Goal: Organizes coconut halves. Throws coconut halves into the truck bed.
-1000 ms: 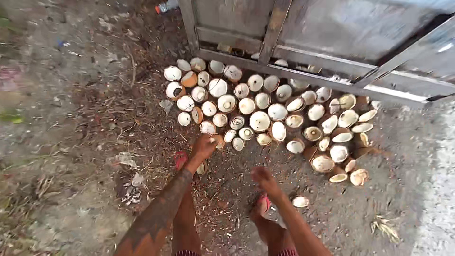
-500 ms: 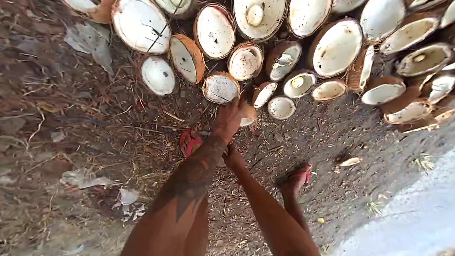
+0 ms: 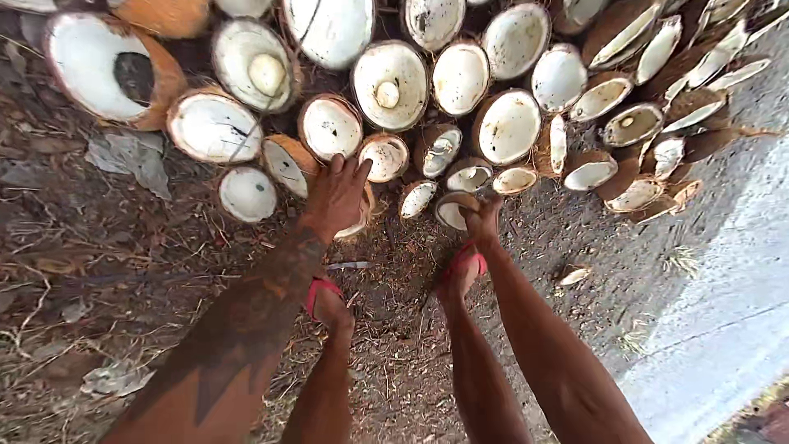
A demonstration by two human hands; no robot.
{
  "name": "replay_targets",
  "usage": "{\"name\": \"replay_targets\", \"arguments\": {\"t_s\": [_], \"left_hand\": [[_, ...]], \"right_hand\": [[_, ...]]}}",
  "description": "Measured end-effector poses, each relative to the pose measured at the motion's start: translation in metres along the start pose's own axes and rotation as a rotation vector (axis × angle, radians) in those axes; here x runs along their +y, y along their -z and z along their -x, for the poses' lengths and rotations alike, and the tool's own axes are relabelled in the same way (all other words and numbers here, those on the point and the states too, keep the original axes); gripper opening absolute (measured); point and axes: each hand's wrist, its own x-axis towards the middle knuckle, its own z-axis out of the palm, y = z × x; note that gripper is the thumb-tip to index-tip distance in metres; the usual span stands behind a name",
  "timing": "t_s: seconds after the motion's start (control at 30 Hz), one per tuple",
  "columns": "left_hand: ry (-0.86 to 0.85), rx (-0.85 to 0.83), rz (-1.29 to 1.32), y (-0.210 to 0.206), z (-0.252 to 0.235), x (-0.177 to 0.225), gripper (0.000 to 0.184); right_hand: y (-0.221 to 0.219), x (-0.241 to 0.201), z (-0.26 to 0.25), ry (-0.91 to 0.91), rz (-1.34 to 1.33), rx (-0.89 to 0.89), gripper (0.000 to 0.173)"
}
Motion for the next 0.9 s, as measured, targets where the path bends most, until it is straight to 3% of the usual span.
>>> {"name": "replay_targets", "arguments": {"t_s": [0.07, 0.13, 0.2, 0.27, 0.37, 0.47, 0.53, 0.6, 0.67, 0.77, 0.83, 0.9], "left_hand": [[0.061, -0.038, -0.049, -0.002, 0.004, 0.021, 0.083], [0.117, -0.132, -0.123, 0.004, -0.003, 0.033, 0.066], [0.198, -0.249, -0.087, 0.002, -0.006, 0.046, 0.073], [0.291, -0.326, -0.03, 0.005, -0.018, 0.053, 0.077], [0.248, -0.404, 0.019, 0.017, -0.024, 0.05, 0.064], [0.135, -0.421, 0.305, 0.051, -0.003, 0.07, 0.059], [0.102, -0.414, 0.414, 0.061, 0.002, 0.094, 0.06], [0.175, -0.384, 0.425, 0.046, -0.008, 0.115, 0.059], [0.317, -0.289, 0.348, 0.013, -0.03, 0.126, 0.083], [0.383, -0.309, 0.398, -0.031, -0.049, 0.12, 0.11], [0.329, -0.27, 0.499, -0.046, -0.037, 0.117, 0.106], [0.296, -0.226, 0.593, -0.043, -0.028, 0.107, 0.086]], "right_hand": [[0.008, -0.007, 0.006, -0.062, -0.01, -0.195, 0.091], [0.001, 0.006, -0.013, 0.025, 0.096, -0.258, 0.096], [-0.003, 0.02, -0.018, 0.074, 0.153, -0.305, 0.098], [-0.004, 0.013, -0.027, -0.017, -0.012, -0.403, 0.086], [0.013, -0.005, -0.021, -0.169, -0.267, -0.501, 0.066], [0.056, -0.018, -0.013, 0.151, -0.039, -0.636, 0.071], [0.076, -0.03, -0.019, 0.246, 0.112, -0.568, 0.085], [0.077, -0.039, -0.037, 0.152, 0.21, -0.404, 0.095], [0.063, -0.044, -0.061, 0.057, 0.33, -0.288, 0.1], [0.046, -0.043, -0.079, 0.162, 0.285, -0.271, 0.102], [0.05, -0.023, -0.079, 0.269, 0.176, -0.344, 0.096], [0.06, -0.012, -0.09, 0.281, 0.017, -0.465, 0.086]]}}
